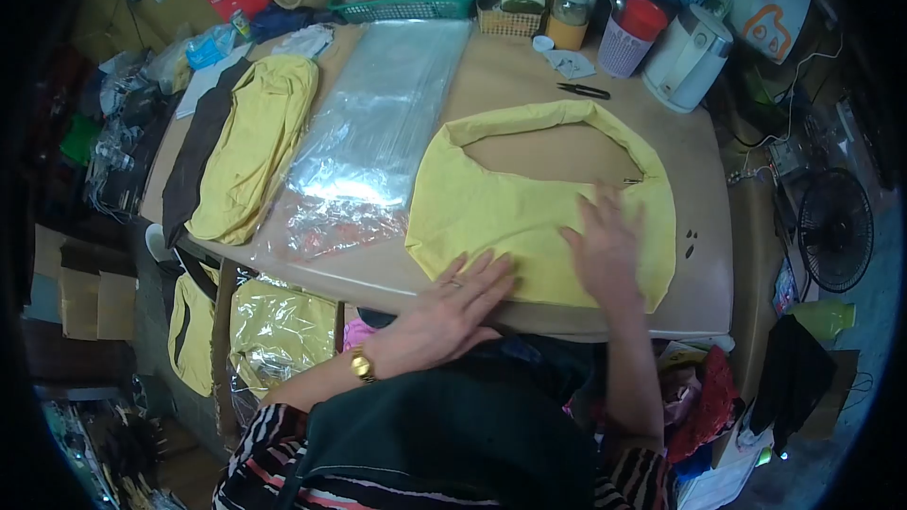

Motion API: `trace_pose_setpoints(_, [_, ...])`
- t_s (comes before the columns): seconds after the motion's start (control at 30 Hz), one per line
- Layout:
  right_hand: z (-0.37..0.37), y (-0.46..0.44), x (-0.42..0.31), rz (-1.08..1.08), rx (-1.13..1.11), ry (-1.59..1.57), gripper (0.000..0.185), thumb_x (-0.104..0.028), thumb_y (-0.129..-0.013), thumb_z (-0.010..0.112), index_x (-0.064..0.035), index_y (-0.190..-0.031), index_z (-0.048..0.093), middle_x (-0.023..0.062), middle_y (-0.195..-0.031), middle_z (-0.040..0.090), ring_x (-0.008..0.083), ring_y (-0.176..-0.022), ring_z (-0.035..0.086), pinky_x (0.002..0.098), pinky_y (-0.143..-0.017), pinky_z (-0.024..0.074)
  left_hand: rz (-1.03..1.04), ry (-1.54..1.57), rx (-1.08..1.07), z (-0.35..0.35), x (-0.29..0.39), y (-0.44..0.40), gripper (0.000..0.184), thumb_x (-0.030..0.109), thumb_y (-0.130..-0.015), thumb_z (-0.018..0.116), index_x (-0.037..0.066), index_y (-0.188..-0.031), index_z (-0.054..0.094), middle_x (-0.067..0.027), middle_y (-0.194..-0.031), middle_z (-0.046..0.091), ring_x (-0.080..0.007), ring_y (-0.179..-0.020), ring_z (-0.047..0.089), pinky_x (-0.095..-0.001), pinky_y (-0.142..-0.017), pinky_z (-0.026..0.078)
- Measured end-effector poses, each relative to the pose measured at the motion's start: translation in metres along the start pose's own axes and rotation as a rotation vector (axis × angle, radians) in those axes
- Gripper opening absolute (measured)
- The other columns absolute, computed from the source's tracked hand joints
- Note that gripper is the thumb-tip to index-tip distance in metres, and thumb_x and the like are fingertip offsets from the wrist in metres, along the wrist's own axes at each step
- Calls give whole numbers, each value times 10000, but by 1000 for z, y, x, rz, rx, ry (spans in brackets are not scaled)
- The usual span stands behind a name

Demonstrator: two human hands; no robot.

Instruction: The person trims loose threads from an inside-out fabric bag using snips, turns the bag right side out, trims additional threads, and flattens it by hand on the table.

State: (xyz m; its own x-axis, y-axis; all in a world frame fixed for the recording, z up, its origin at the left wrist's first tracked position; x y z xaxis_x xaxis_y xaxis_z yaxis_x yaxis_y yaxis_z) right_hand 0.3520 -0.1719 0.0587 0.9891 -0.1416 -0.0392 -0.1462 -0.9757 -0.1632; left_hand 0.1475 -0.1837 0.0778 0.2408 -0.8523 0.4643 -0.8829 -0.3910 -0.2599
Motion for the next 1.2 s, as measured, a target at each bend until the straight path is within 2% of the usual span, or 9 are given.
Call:
trace_pose_setpoints(0.07, [-14, -21, -66, -241, 83, -270, 624, -394, -896, 628, 23, -1342, 499, 183, -1467, 427, 323, -1405, 346, 548, -1156, 193, 11, -145, 28, 14, 3, -13, 655, 415, -893, 598, -32, -1357, 482, -215, -1428, 440, -351, -1408, 326, -537, -1163, 216])
trace_pose_setpoints(0.1, [-13, -27, -99, -361, 16, -407, 640, -412, -908, 606, 18, -1363, 480, 185, -1487, 400, 294, -1420, 327, 522, -1168, 182, -80, -285, -218, 47, -12, -6, 849, 579, -838, 594, 3, -1427, 394, -205, -1471, 381, -374, -1415, 301, -592, -1142, 203])
trace_pose_setpoints(0.43, [75, -98, -158, -343, -161, -105, 873, -640, -924, 411, -45, -1530, 209, 104, -1611, 180, 217, -1496, 123, 638, -1153, 41, -93, -231, -306, 57, -19, 9, 1245, 646, -642, 737, 32, -1541, 132, -169, -1569, 210, -396, -1468, 141, -624, -1147, 127])
trace_pose_setpoints(0.57, [57, -93, -158, -329, -226, -96, 992, -685, -848, 522, -30, -1525, 211, 126, -1606, 180, 244, -1489, 156, 651, -1145, 59, -95, -300, -353, 53, -17, 13, 1044, 505, -728, 748, 41, -1518, 248, -186, -1552, 249, -386, -1464, 175, -599, -1156, 152])
trace_pose_setpoints(0.63, [42, -84, -149, -341, -188, -216, 1044, -687, -809, 573, -10, -1518, 211, 161, -1599, 176, 270, -1486, 159, 650, -1142, 64, 20, 122, 37, 23, -20, 21, 604, 214, -797, 721, 37, -1333, 505, -203, -1384, 464, -372, -1335, 411, -525, -1096, 328])
trace_pose_setpoints(0.73, [26, -48, -143, -364, -121, -442, 1097, -665, -761, 655, 21, -1501, 225, 225, -1577, 185, 328, -1476, 173, 645, -1140, 73, -272, 223, 612, -40, -66, 64, 215, -75, -789, 610, 35, -971, 578, -138, -967, 602, -317, -890, 614, -407, -815, 518])
trace_pose_setpoints(0.8, [25, -14, -150, -381, -86, -551, 1096, -642, -751, 686, 32, -1492, 239, 253, -1563, 199, 359, -1469, 183, 641, -1140, 75, -494, 265, 551, -37, -95, 76, 261, -56, -804, 635, 33, -1046, 595, -156, -1062, 585, -309, -907, 632, -380, -774, 546])
trace_pose_setpoints(1.03, [61, 6, -151, -436, -95, -441, 978, -578, -807, 649, 43, -1470, 288, 260, -1524, 286, 386, -1445, 227, 614, -1148, 104, -243, 66, 348, -41, -110, 33, 425, 8, -786, 707, 86, -1191, 604, -178, -1288, 483, -298, -935, 654, -372, -791, 564])
trace_pose_setpoints(1.2, [40, 10, -162, -388, -90, -397, 744, -397, -924, 561, 51, -1461, 307, 223, -1557, 250, 368, -1458, 210, 597, -1161, 86, -273, 353, 156, -39, -130, 27, 489, -2, -778, 635, 117, -1251, 609, -141, -1431, 421, -224, -946, 637, -310, -796, 540])
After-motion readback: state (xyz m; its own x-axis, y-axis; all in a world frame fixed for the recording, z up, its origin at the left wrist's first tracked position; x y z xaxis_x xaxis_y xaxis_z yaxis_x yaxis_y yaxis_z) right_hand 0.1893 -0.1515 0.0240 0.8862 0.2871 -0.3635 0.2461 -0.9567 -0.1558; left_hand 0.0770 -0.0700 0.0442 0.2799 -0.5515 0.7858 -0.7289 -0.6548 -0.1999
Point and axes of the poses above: each hand's wrist, its own y-axis away from the middle knuckle, its own z-axis out of the palm, x = y × z, the point moved 8 cm from there along -y, towards the middle knuckle
